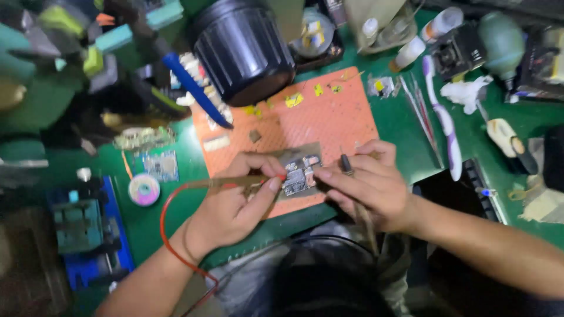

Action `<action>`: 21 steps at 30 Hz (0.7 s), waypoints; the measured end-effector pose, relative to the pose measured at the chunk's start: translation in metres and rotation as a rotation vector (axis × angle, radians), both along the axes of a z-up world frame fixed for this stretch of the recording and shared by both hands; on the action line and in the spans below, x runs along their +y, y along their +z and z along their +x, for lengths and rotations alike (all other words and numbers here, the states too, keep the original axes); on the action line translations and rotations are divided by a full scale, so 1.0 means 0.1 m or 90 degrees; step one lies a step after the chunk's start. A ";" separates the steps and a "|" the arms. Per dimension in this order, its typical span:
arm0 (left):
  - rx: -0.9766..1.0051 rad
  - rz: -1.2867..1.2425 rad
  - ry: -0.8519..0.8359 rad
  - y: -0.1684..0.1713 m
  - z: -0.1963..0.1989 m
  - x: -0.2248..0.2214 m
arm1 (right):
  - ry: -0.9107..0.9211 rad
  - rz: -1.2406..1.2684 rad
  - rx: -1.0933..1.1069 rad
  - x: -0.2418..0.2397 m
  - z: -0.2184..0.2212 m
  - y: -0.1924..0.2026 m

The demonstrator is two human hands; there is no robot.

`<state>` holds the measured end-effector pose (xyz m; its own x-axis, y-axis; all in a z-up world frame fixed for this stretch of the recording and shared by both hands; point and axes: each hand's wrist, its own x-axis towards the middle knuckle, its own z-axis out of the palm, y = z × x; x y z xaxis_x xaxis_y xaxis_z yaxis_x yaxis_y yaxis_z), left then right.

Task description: The person is soldering and testing components on a mobile phone motherboard using a soldering iron and a probe.

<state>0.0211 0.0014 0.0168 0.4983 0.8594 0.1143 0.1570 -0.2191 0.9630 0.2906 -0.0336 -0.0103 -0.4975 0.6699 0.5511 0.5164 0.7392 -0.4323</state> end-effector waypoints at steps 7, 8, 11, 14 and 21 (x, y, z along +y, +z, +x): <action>-0.052 0.012 -0.076 -0.12 -0.05 0.04 | 0.110 -0.118 0.064 -0.26 0.05 0.01; -0.043 0.012 -0.081 -0.12 -0.05 0.04 | 0.108 -0.112 0.033 -0.29 0.06 -0.03; -0.041 0.027 -0.080 -0.08 -0.04 0.04 | 0.075 -0.155 0.077 -0.31 0.03 -0.09; -0.024 0.041 -0.090 -0.08 -0.05 0.06 | 0.098 -0.111 0.078 -0.20 -0.04 -0.05; 0.005 0.052 -0.103 -0.10 -0.06 0.02 | 0.122 -0.027 0.019 -0.13 -0.09 -0.06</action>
